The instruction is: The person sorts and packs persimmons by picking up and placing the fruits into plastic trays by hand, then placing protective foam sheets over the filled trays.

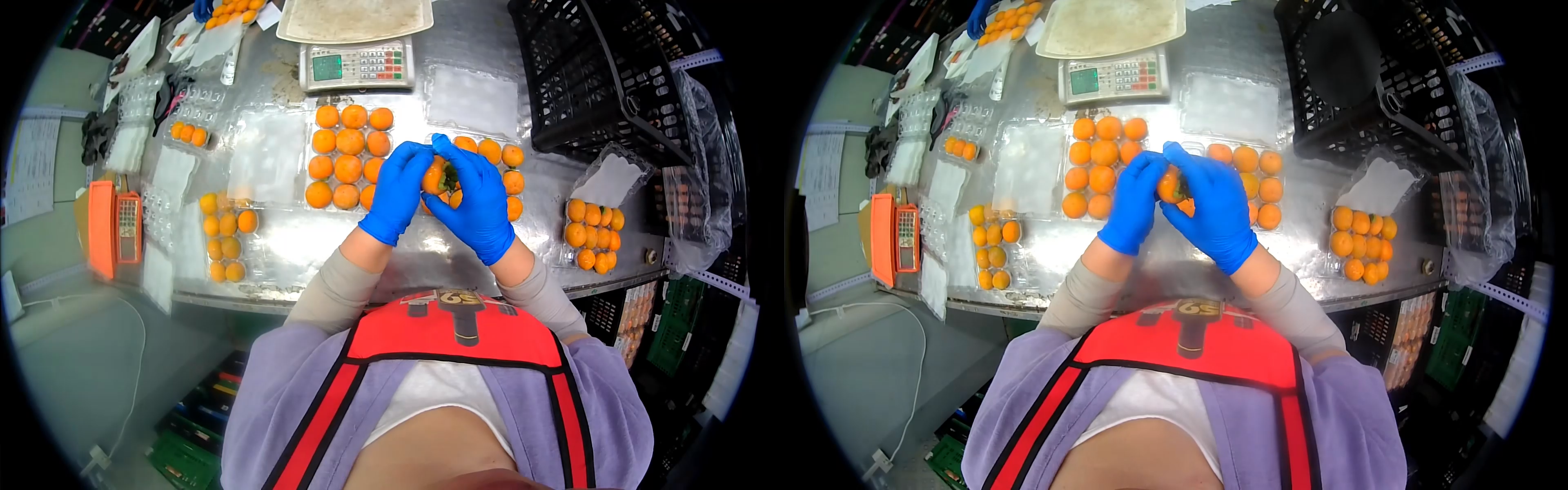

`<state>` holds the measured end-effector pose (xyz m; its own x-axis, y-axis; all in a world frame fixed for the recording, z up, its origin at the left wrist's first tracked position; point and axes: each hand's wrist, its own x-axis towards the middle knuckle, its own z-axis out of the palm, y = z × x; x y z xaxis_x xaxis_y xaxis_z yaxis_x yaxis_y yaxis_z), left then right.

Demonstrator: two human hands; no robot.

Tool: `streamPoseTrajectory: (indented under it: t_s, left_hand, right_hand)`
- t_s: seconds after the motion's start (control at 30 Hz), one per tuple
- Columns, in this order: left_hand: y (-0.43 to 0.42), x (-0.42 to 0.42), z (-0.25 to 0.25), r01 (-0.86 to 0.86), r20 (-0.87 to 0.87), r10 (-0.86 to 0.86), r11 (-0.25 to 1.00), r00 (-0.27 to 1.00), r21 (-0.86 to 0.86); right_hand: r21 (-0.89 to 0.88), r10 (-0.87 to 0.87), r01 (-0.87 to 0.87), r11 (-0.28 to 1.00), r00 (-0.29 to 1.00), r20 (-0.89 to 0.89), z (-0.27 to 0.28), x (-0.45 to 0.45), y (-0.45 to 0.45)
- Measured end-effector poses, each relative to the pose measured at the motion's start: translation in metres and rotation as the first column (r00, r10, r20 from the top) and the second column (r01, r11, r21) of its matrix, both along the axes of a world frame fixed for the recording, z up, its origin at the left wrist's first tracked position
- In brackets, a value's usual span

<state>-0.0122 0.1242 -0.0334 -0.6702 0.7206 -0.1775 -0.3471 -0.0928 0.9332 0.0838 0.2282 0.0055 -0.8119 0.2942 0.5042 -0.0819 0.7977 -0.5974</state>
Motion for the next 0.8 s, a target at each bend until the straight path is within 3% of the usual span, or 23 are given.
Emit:
streamPoseTrajectory:
  t_s: [0.1,0.17,0.3,0.37,0.4,0.43,0.47,0.53,0.63,0.67,0.73,0.8]
  left_hand:
    - [0.000,-0.003,0.009,0.020,0.112,-0.016,0.999,0.994,-0.034]
    - [-0.001,-0.003,0.014,0.052,0.317,-0.061,0.998,0.947,0.037]
    - [-0.007,-0.010,0.002,0.192,0.249,-0.189,0.981,0.950,0.012]
    - [-0.003,-0.015,-0.014,0.034,-0.110,-0.034,0.999,0.993,0.002]
    - [0.000,-0.018,-0.018,0.038,-0.108,-0.037,0.999,0.993,0.006]
    - [0.003,-0.024,-0.021,-0.035,-0.246,0.027,0.999,0.969,-0.029]
    - [0.007,-0.028,-0.024,-0.113,-0.380,0.084,0.992,0.921,-0.057]
    - [0.020,-0.034,-0.033,-0.129,-0.404,0.095,0.990,0.910,-0.060]
    - [0.045,-0.037,-0.055,-0.147,-0.773,-0.002,0.981,0.634,-0.123]
    - [0.050,-0.038,-0.063,-0.143,-0.773,-0.005,0.982,0.634,-0.124]
    - [0.059,-0.039,-0.068,-0.115,-0.839,-0.269,0.925,0.472,-0.362]
    - [0.062,-0.038,-0.071,-0.121,-0.852,-0.264,0.928,0.453,-0.352]
  right_hand:
    - [-0.011,0.000,0.000,1.000,1.000,0.015,-0.001,0.001,0.001]
    - [-0.053,0.014,-0.012,0.999,0.999,0.037,-0.006,0.002,0.005]
    - [-0.121,0.089,-0.084,0.989,0.995,0.039,-0.021,0.006,0.019]
    - [-0.364,0.001,0.011,0.931,0.999,0.034,-0.032,0.018,0.042]
    - [-0.344,-0.104,0.130,0.930,0.990,0.094,-0.042,0.031,0.064]
    - [-0.557,-0.159,0.189,0.809,0.982,0.103,-0.038,0.040,0.075]
    - [-0.569,-0.244,0.244,0.785,0.967,0.078,-0.044,0.049,0.089]
    - [-0.618,-0.304,0.264,0.740,0.952,0.042,-0.050,0.069,0.108]
    - [-0.654,-0.343,0.345,0.674,0.929,0.137,-0.074,0.092,0.120]
    - [-0.654,-0.347,0.348,0.672,0.928,0.137,-0.077,0.096,0.116]
    - [-0.605,-0.312,0.430,0.670,0.903,0.297,-0.083,0.102,0.109]
    - [-0.621,-0.310,0.417,0.663,0.909,0.280,-0.087,0.103,0.104]
